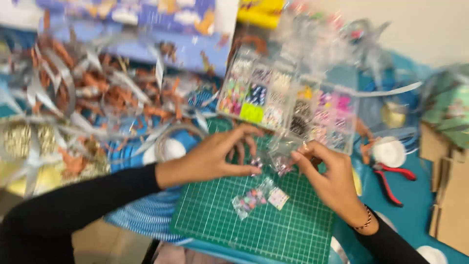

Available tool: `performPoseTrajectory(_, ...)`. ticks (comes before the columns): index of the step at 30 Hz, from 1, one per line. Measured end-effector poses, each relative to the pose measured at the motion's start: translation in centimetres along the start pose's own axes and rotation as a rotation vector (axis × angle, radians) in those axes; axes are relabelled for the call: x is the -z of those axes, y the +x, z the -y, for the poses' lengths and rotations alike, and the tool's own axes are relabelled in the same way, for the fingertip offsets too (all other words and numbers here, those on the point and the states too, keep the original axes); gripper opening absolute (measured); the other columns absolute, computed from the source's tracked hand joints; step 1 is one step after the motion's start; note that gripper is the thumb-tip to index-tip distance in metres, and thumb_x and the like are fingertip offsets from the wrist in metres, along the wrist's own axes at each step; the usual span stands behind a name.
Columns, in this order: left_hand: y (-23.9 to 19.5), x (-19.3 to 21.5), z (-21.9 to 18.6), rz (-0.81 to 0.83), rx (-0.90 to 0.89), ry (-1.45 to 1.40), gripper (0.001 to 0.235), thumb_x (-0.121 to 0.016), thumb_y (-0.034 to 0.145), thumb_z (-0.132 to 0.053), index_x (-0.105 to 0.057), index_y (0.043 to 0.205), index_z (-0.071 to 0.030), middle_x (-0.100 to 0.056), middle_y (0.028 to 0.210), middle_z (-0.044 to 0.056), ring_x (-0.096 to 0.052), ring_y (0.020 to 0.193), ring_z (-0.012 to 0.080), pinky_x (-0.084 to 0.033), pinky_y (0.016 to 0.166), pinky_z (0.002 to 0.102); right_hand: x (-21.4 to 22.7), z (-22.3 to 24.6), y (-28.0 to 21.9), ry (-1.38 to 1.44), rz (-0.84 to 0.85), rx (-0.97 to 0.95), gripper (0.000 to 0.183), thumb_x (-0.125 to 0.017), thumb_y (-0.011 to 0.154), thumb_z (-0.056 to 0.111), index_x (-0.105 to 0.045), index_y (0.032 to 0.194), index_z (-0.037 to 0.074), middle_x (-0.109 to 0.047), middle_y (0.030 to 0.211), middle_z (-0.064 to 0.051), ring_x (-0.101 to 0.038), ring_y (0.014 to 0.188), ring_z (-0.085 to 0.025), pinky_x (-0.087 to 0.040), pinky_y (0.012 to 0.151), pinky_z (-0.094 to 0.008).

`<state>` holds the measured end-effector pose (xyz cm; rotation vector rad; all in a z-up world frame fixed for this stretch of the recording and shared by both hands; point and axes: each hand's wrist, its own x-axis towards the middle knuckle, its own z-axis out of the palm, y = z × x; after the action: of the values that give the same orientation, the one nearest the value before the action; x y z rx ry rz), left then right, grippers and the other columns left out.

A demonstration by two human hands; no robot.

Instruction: The person sorts small beads from a compartmentalized box into several clear plastic bags, then folds a flat cardboard piece into a small box. The hands handle beads, plastic bags, and cardboard throughout the clip.

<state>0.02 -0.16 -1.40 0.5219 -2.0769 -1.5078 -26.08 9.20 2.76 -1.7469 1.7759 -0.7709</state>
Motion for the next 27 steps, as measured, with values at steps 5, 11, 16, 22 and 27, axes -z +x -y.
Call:
performPoseTrajectory(5, 0.5, 0.8, -1.7, 0.006, 0.051, -0.052, 0.068, -0.077, 0.09, -0.025, -0.043, 0.146, -0.012, -0.071, 0.107, 0.006, -0.071, 0.075, 0.0177, -0.059, 0.066, 0.028, -2.3, -0.8, 0.1, 0.116, 0.149, 0.104, 0.012, -0.067, 0.095, 0.021, -0.078, 0.092, 0.015, -0.077, 0.066, -0.001, -0.06, 0.046, -0.012, -0.046, 0.049, -0.026)
performPoseTrajectory(11, 0.3, 0.5, -1.2, 0.092, 0.06, 0.005, 0.059, -0.08, 0.087, -0.028, -0.055, 0.14, -0.02, -0.072, 0.105, -0.002, -0.071, 0.082, 0.0093, -0.055, 0.066, 0.023, -3.0, -1.3, -0.4, 0.255, 0.255, 0.164, 0.017, -0.064, 0.097, 0.02, -0.08, 0.096, 0.012, -0.081, 0.069, 0.001, -0.066, 0.045, -0.005, -0.048, 0.038, -0.017)
performPoseTrajectory(16, 0.1, 0.5, -1.3, 0.145, 0.011, -0.04, 0.059, -0.079, 0.088, -0.027, -0.054, 0.141, -0.02, -0.071, 0.116, 0.001, -0.072, 0.086, 0.0117, -0.055, 0.067, 0.024, -3.0, -1.0, -0.5, 0.379, 0.297, 0.098, 0.024, -0.062, 0.099, 0.021, -0.082, 0.092, 0.01, -0.077, 0.059, 0.0, -0.06, 0.041, -0.005, -0.041, 0.037, -0.018)
performPoseTrajectory(22, 0.0, 0.5, -1.1, 0.104, -0.049, -0.077, 0.05, -0.078, 0.089, -0.03, -0.062, 0.135, -0.021, -0.074, 0.105, -0.001, -0.07, 0.084, 0.0105, -0.054, 0.067, 0.023, -3.2, -0.7, -0.9, 0.524, 0.421, -0.067, 0.032, -0.061, 0.099, 0.024, -0.086, 0.089, 0.007, -0.071, 0.045, -0.006, -0.042, 0.03, -0.007, -0.033, 0.032, -0.022)
performPoseTrajectory(27, -0.2, 0.5, -1.1, 0.095, -0.015, -0.098, 0.075, -0.081, 0.087, -0.029, -0.044, 0.151, -0.018, -0.068, 0.114, 0.0, -0.073, 0.088, 0.0124, -0.055, 0.069, 0.025, -3.7, 0.0, -1.3, 0.46, 0.408, 0.11, 0.025, -0.063, 0.099, 0.024, -0.084, 0.095, 0.012, -0.073, 0.048, 0.0, -0.065, 0.035, -0.006, -0.048, 0.036, -0.015)
